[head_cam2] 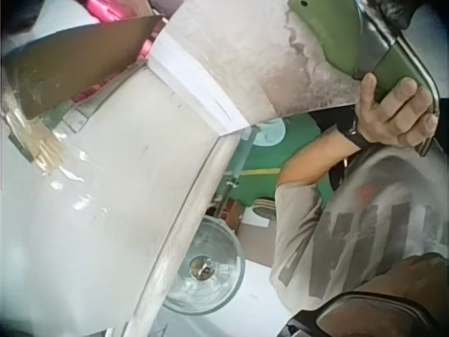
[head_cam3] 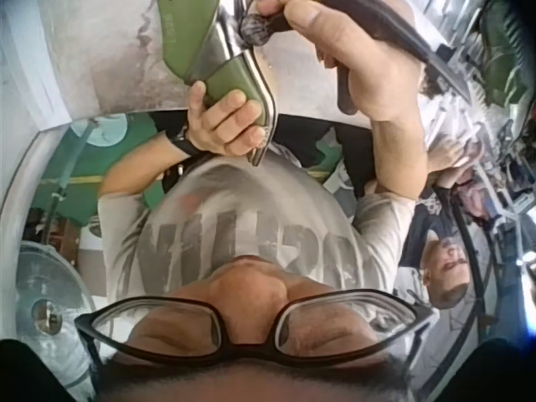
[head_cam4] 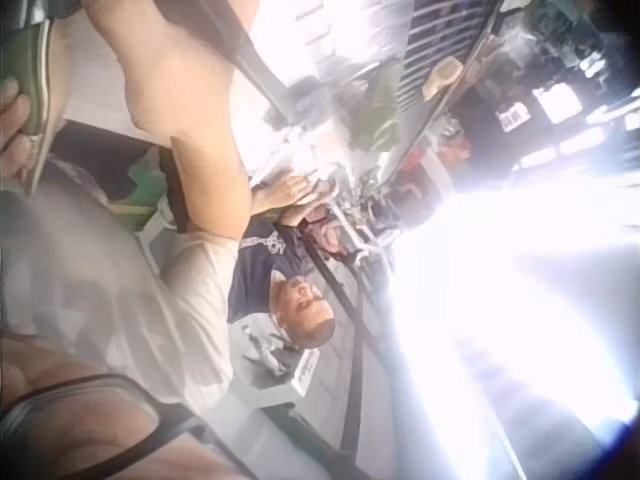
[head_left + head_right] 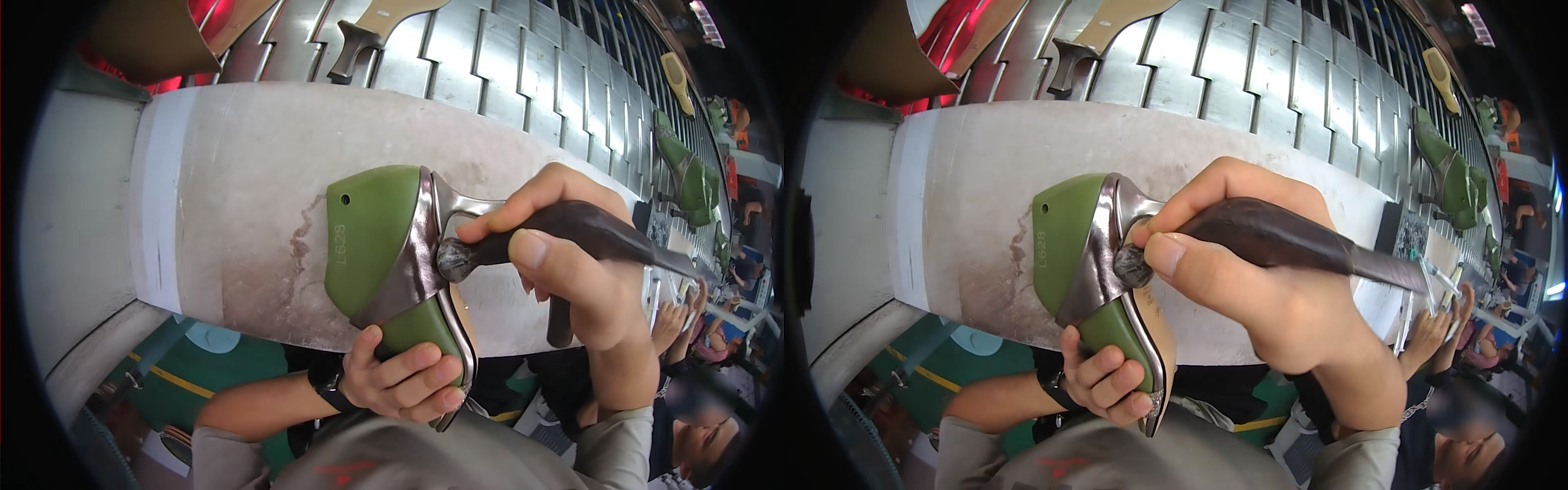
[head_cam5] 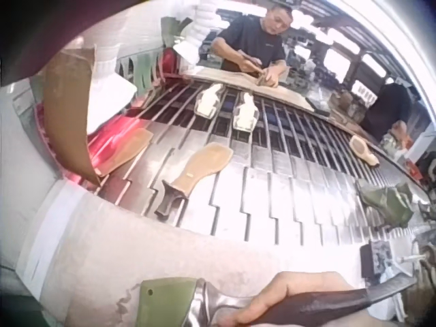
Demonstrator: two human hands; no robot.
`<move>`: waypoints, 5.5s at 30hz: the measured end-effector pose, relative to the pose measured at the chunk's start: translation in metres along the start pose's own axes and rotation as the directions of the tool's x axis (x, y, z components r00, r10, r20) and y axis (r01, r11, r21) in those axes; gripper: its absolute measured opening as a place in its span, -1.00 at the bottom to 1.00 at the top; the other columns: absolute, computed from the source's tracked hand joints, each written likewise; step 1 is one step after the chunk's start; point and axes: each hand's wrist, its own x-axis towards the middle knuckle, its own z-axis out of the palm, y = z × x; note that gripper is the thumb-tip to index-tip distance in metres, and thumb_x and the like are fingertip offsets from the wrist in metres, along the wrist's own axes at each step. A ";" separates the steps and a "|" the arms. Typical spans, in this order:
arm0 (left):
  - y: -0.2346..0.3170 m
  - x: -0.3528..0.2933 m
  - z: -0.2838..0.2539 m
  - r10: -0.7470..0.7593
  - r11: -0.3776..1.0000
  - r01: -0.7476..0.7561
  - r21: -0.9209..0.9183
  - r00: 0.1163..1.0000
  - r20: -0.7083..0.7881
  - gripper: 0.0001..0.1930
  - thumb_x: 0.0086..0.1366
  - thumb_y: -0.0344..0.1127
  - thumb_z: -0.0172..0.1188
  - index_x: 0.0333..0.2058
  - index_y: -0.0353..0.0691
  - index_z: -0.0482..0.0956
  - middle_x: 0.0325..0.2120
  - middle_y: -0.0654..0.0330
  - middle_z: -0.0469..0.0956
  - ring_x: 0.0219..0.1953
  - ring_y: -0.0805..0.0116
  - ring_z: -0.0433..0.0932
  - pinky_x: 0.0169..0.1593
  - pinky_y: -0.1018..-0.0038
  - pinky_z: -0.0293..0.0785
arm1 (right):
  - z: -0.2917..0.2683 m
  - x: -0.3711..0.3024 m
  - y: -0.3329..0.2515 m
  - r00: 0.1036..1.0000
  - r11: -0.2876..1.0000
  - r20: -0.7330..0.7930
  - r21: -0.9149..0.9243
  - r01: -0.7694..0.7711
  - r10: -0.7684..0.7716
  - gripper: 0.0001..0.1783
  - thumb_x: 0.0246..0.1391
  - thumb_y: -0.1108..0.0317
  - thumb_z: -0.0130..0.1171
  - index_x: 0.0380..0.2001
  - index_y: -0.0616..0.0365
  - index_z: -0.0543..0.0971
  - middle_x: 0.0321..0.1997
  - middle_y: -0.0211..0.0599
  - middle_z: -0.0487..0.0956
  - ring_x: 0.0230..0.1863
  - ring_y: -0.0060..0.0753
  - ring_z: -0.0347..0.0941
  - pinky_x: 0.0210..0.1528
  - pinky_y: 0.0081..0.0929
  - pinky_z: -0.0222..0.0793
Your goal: The person assembles high-heeled shoes by taking shoe uppers on lasts and soles from the conveyor, attaching and pressing the soles onto the shoe uppers by hand, and tapping along the edges with a hammer before placing them back onto the conveyor.
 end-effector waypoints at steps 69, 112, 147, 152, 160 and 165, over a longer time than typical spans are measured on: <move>-0.031 0.019 -0.078 -0.348 0.924 0.341 -0.174 0.938 -0.009 -0.04 0.48 0.31 0.13 0.48 -0.46 0.15 0.47 -0.44 0.15 0.47 -0.35 0.28 0.48 -0.11 0.24 | 0.004 -0.103 0.101 0.609 0.330 -0.012 -0.849 0.413 -0.793 -0.59 -0.11 0.61 0.30 -0.09 0.27 0.67 0.02 0.05 0.70 -0.02 0.02 0.64 0.03 -0.13 0.56; -0.192 0.209 0.031 -0.625 0.766 0.450 0.459 0.689 0.368 -0.20 0.18 0.02 0.50 0.29 -0.32 0.48 0.11 -0.23 0.62 0.15 -0.23 0.61 0.18 0.02 0.55 | -0.098 -0.090 0.101 0.726 0.312 -0.444 -0.894 -0.321 -0.526 -0.61 0.06 0.35 0.38 0.00 0.10 0.72 -0.20 -0.10 0.65 -0.21 0.04 0.68 -0.17 -0.07 0.61; -0.116 0.218 -0.020 0.264 0.962 -0.228 -0.149 0.919 0.292 -0.41 0.15 -0.66 0.23 0.21 -0.30 0.53 -0.02 -0.05 0.62 -0.08 0.01 0.67 0.02 0.26 0.61 | -0.012 -0.153 0.179 0.443 0.882 -0.776 -0.307 0.358 -0.449 -0.69 0.13 0.59 0.33 -0.03 0.35 0.65 -0.18 -0.15 0.72 -0.14 -0.44 0.65 -0.08 -0.41 0.57; -0.249 0.297 0.044 -0.128 0.991 0.107 0.080 0.929 0.347 -0.40 0.31 -0.34 0.39 0.28 -0.35 0.45 0.06 -0.07 0.63 0.04 0.07 0.67 0.12 0.28 0.59 | 0.012 -0.079 0.090 0.747 0.534 0.002 -0.698 0.478 -0.665 -0.37 -0.05 0.08 0.56 0.02 0.22 0.63 0.27 0.00 0.56 0.40 0.11 0.42 0.47 0.30 0.15; -0.363 0.386 0.176 -0.624 0.760 0.477 0.441 0.726 0.290 0.06 0.13 0.10 0.58 0.36 -0.52 0.24 0.08 -0.31 0.62 0.21 -0.18 0.60 0.30 0.13 0.51 | 0.001 -0.029 0.093 0.775 0.528 0.180 -0.637 0.562 -0.606 -0.44 -0.17 0.11 0.55 -0.06 0.05 0.67 0.26 -0.01 0.60 0.25 -0.10 0.57 0.35 0.07 0.36; -0.411 0.419 0.253 -0.767 0.605 0.701 0.377 0.640 0.043 0.27 0.03 0.13 0.65 0.45 -0.43 0.01 0.37 -0.35 0.29 0.39 -0.17 0.40 0.41 0.07 0.43 | -0.009 -0.020 0.077 0.766 0.574 0.202 -0.554 0.603 -0.610 -0.45 -0.10 0.22 0.42 0.02 0.15 0.64 0.29 0.11 0.58 0.29 0.09 0.51 0.23 0.04 0.39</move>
